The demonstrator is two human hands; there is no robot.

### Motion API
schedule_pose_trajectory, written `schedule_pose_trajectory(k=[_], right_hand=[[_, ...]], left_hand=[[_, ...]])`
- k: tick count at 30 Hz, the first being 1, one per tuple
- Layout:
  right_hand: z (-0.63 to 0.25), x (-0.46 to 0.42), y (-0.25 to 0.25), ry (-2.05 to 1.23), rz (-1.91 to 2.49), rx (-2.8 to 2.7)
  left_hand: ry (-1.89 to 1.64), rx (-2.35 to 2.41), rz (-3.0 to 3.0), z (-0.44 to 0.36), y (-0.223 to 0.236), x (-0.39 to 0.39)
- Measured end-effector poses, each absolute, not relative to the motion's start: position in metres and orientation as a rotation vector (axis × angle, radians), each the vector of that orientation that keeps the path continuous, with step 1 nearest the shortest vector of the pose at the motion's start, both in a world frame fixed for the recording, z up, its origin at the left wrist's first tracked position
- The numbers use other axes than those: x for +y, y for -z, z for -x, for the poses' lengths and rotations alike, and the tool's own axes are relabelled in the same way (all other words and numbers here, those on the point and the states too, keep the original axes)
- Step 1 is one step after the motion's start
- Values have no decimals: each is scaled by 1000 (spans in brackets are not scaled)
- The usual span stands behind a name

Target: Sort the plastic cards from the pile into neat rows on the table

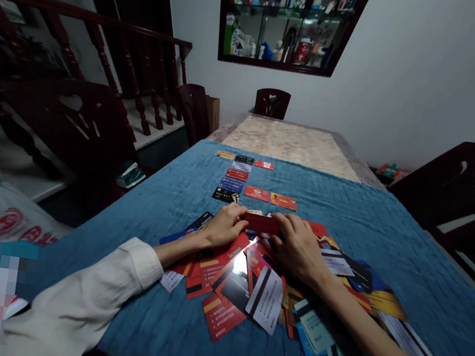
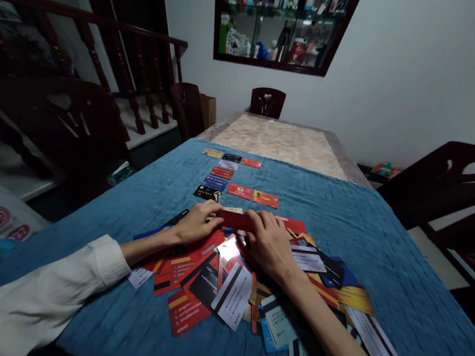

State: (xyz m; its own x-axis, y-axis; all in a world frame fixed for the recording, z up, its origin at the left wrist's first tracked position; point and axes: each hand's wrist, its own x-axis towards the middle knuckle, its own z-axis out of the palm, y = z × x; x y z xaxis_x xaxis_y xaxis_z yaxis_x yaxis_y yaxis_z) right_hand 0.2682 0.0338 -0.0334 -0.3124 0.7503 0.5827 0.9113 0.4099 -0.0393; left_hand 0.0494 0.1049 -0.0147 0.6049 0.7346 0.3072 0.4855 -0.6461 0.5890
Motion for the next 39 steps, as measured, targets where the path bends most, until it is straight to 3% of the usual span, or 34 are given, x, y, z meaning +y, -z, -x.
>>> schedule_pose_trajectory(k=[16,39], right_hand=[[-284,43,10,635,1422,-2223],[-312,141,-21,685,1328,-2254]], left_hand=[[-729,866,-2533,-54,-9,125],[-492,976,-3181,-85,-55,193]])
